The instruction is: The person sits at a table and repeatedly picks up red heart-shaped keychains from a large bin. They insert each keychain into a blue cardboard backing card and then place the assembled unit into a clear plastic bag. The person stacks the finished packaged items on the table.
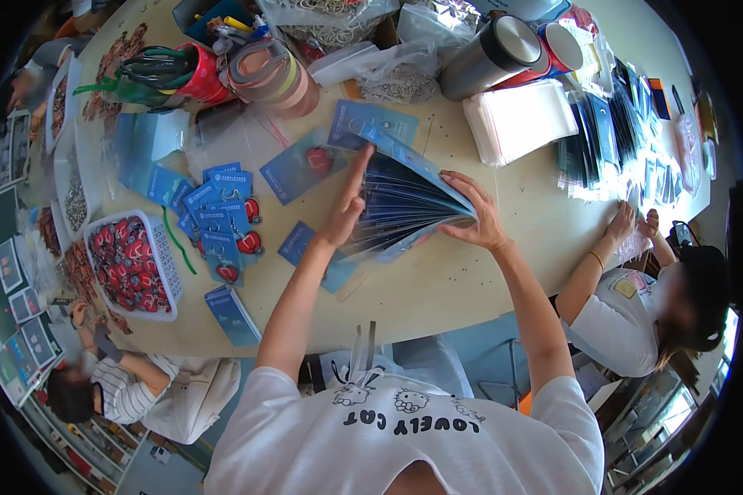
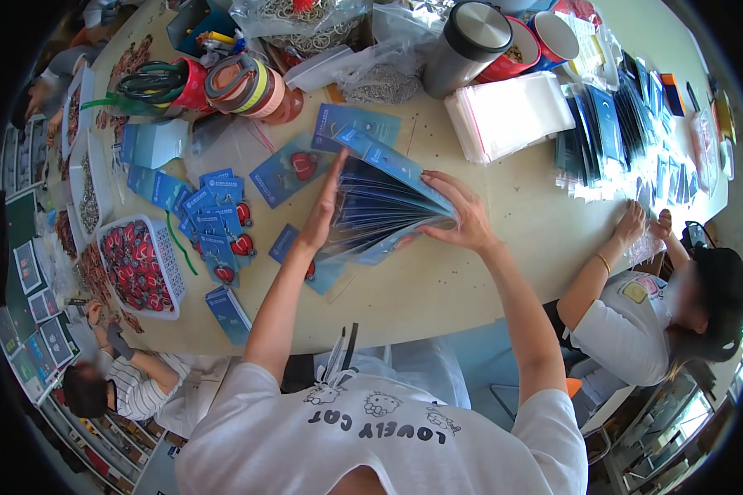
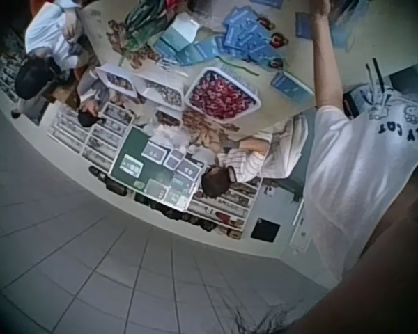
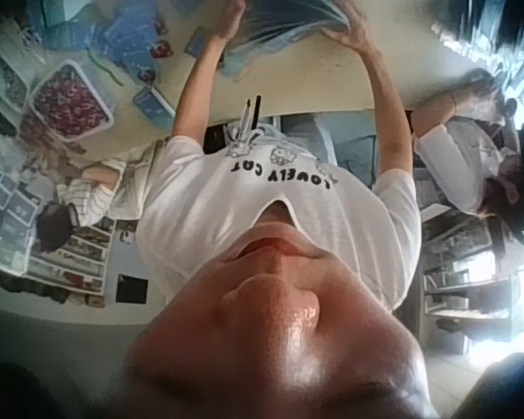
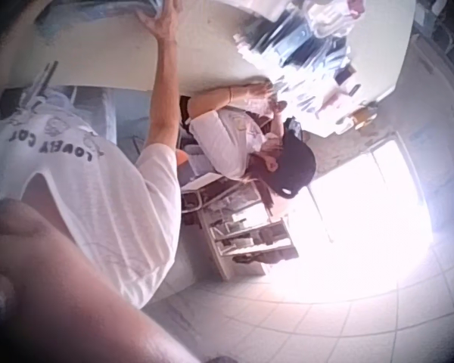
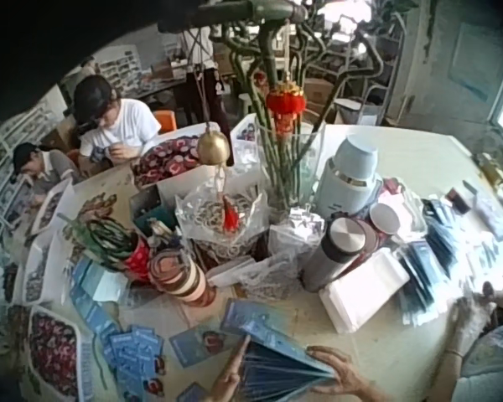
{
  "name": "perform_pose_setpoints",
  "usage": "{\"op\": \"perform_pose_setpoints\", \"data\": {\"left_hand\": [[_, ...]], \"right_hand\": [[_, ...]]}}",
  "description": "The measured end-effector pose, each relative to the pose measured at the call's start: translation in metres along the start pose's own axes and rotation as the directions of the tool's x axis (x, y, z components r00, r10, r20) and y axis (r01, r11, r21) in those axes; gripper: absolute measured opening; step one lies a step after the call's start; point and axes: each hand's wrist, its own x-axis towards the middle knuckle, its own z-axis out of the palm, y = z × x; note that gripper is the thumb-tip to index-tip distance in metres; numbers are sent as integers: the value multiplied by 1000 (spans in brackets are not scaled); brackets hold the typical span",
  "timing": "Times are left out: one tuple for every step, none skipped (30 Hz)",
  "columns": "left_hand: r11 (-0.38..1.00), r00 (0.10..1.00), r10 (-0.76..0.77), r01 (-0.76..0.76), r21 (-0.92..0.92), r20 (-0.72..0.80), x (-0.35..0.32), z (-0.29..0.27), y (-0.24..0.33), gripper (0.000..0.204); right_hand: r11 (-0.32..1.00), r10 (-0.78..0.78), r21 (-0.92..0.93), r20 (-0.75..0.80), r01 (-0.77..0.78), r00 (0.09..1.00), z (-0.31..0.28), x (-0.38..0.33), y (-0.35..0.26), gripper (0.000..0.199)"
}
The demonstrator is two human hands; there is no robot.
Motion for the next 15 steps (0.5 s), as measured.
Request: {"op": "perform_pose_setpoints", "data": {"left_hand": [[1000,1000,-7,7,18,-20,-5,-5,2,109],[999,999,-12,14,33,-42,-12,-11,6,112],[996,999,-11,14,90,-37,-24,-16,9,114],[989,999,-6,11,145,-38,-37,-20,11,116],[970,1000,-4,4,243,1,-60,-25,15,120],[940,999,-12,-5,341,47,-84,-29,18,127],[899,997,-21,-15,438,78,-99,-30,18,135],[885,999,-1,-16,466,37,-105,-22,12,138],[869,1000,21,-17,494,-2,-108,-5,3,141],[851,999,40,-19,525,-30,-109,8,-2,145],[836,993,62,5,549,-104,-101,18,-6,143],[820,981,87,30,571,-176,-88,25,-12,141],[810,962,114,54,584,-247,-76,29,-19,140],[865,938,174,-1,501,-299,-65,25,-23,130],[869,946,187,-33,494,-265,-54,18,-26,129]], "right_hand": [[1000,2,-16,-5,-2,1000,-1,-1,0,73],[999,-9,-40,3,9,1000,-2,-3,0,72],[998,-21,-63,13,21,1000,-2,-3,0,72],[995,-41,-90,25,43,999,-4,-2,1,72],[994,-43,-94,38,46,998,-7,-1,3,73],[995,-37,-94,44,41,998,-8,-2,3,73],[995,-43,-89,61,48,997,-8,-1,2,74],[995,-35,-94,84,43,996,-8,1,2,74],[994,-26,-100,105,37,994,-10,3,2,75],[994,-14,-103,117,26,993,-9,3,1,76],[995,-26,-89,145,39,989,-10,6,1,77],[996,-38,-75,172,52,984,-11,9,1,78],[996,-47,-69,203,63,978,-15,11,1,79],[996,-56,-53,201,68,978,-19,13,4,80],[997,-65,-37,200,74,978,-22,15,9,81]]}}
